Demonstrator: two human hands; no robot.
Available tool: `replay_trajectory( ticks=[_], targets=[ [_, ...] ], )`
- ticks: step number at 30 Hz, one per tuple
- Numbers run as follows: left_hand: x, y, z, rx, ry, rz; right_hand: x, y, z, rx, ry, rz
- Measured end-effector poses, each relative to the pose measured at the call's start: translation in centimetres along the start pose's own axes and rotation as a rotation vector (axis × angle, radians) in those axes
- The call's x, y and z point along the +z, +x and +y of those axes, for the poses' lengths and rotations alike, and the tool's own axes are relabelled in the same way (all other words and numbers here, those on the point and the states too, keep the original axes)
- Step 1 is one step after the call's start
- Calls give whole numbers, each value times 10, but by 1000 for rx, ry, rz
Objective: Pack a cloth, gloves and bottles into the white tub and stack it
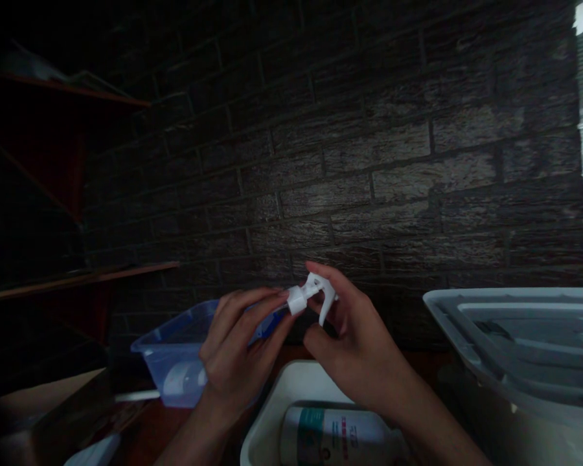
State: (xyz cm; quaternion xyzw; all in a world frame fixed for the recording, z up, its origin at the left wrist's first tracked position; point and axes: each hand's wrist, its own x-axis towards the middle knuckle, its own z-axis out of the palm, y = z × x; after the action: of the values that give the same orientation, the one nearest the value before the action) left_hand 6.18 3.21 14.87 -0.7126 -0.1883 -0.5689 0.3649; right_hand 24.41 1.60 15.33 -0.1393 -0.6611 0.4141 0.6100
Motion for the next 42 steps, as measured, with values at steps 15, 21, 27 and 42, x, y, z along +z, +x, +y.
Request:
replay_trajectory(
  ticks=[15, 21, 27, 42],
  targets=[
    [-8, 1, 8, -4, 4, -65, -8, -4, 3, 45, -149, 37],
    [-3, 3, -2, -165, -154, -61, -2, -5, -3, 33, -175, 43],
    [5, 0, -10, -259, -276, -77, 0, -2, -6, 12, -289, 158],
    [19, -6, -14, -453, -496, -317, -34, -7, -35, -96, -537, 398]
  ],
)
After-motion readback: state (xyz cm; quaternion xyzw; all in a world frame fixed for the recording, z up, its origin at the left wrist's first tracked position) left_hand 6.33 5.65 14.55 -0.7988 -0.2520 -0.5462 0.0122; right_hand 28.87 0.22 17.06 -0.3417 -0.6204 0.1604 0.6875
